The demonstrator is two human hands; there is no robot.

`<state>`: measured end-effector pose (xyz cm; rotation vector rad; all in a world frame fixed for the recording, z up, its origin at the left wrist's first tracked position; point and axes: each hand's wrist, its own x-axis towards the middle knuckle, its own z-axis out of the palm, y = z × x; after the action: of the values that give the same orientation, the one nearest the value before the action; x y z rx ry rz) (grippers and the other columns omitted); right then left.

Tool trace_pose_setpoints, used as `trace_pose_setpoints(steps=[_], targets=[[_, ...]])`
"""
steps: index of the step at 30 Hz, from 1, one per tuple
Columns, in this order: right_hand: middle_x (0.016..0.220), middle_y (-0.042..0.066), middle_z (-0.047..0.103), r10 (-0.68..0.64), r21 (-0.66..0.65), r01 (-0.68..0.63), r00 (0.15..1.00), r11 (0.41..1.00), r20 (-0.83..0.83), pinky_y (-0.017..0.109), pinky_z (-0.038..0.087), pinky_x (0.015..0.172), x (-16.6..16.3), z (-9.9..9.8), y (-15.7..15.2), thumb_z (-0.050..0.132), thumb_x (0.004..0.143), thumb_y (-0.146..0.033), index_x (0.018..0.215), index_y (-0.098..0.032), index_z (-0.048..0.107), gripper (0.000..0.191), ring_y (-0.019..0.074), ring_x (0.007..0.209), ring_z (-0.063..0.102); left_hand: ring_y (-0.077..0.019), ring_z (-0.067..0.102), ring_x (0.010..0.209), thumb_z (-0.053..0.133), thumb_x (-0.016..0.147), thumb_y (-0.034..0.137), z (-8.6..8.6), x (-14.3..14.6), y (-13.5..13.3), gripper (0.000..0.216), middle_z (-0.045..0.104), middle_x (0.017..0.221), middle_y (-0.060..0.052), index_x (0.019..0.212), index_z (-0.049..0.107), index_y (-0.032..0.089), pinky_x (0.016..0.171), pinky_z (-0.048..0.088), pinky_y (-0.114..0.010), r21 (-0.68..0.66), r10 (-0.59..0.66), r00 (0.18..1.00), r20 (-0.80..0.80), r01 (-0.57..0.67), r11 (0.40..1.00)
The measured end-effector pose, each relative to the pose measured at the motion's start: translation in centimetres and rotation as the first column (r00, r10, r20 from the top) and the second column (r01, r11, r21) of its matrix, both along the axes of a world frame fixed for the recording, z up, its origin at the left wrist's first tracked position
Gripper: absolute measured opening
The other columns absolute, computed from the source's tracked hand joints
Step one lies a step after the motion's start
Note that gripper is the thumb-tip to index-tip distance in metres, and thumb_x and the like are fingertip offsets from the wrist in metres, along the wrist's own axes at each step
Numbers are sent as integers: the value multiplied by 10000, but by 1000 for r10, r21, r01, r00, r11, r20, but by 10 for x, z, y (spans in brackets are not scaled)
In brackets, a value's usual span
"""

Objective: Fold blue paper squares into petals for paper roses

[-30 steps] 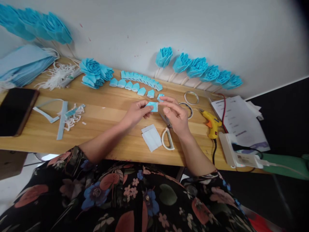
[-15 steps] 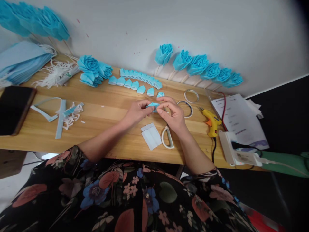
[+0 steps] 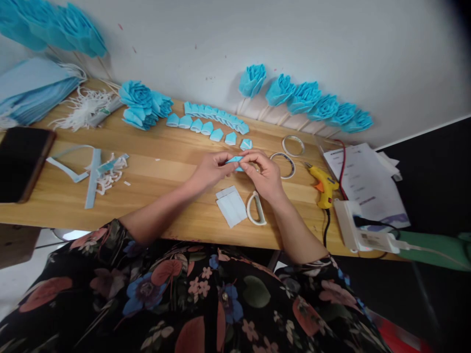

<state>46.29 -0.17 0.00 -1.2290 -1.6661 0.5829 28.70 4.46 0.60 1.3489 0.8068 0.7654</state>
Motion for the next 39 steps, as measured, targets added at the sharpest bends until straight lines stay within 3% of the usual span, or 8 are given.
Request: trace_pose_setpoints(steps=[5, 11, 20, 23, 26, 31, 39], targets=[[907, 18, 719, -46, 8, 45, 998, 999, 41, 375, 515, 867, -1, -1, 0, 649, 913, -301, 840, -250, 667, 91, 196, 899, 660, -95, 489, 576, 677, 806, 251, 1, -1, 1, 156, 560, 617, 26, 695, 612, 163, 592, 384, -240, -24, -23, 1000, -8, 23, 999], [898, 16, 721, -67, 91, 56, 989, 994, 133, 387, 502, 852, -1, 0, 0, 635, 924, -267, 842, -256, 673, 91, 206, 899, 658, -104, 516, 605, 655, 789, 216, 1, -1, 1, 91, 581, 647, 21, 727, 615, 164, 596, 395, -241, -42, -59, 998, -17, 58, 997], [953, 35, 738, -82, 196, 29, 959, 980, 271, 434, 499, 867, -1, 0, -2, 635, 923, -261, 901, -278, 697, 68, 242, 936, 664, -78, 377, 544, 657, 784, 200, -5, 1, 1, 184, 461, 579, 53, 638, 551, 167, 535, 261, -248, 20, -6, 994, -105, 8, 1000], [1014, 40, 738, -113, 150, 77, 962, 986, 248, 456, 504, 917, -1, 2, -4, 696, 884, -304, 992, -285, 687, 110, 260, 986, 661, -80, 373, 536, 657, 767, 185, -6, 1, 0, 186, 443, 558, 59, 622, 541, 173, 533, 265, -244, 11, 1, 994, -109, 0, 1000], [1062, 36, 736, -127, 34, 124, 988, 992, 91, 445, 519, 954, 1, 4, -4, 721, 869, -383, 1078, -281, 652, 243, 245, 1019, 670, -89, 425, 540, 652, 773, 194, -4, 1, -1, 170, 503, 568, 44, 637, 554, 174, 540, 304, -239, -38, -3, 993, -116, -2, 999], [1098, 44, 740, -60, -101, 41, 979, 994, -193, 394, 549, 940, 8, 5, -2, 594, 950, -501, 1217, -282, 603, 346, 205, 1026, 689, -91, 500, 569, 650, 773, 174, 1, 2, -3, 123, 588, 623, 19, 669, 584, 163, 581, 383, -229, -119, -2, 995, -96, -10, 993], [1033, 14, 696, 35, -142, -50, 994, 989, -107, 362, 530, 919, 4, 6, -3, 674, 880, -350, 1261, -281, 634, 389, 169, 927, 657, -95, 489, 577, 677, 792, 227, -2, 1, -4, 133, 561, 612, 26, 699, 601, 168, 575, 380, -233, -86, -5, 999, -49, 1, 996]])
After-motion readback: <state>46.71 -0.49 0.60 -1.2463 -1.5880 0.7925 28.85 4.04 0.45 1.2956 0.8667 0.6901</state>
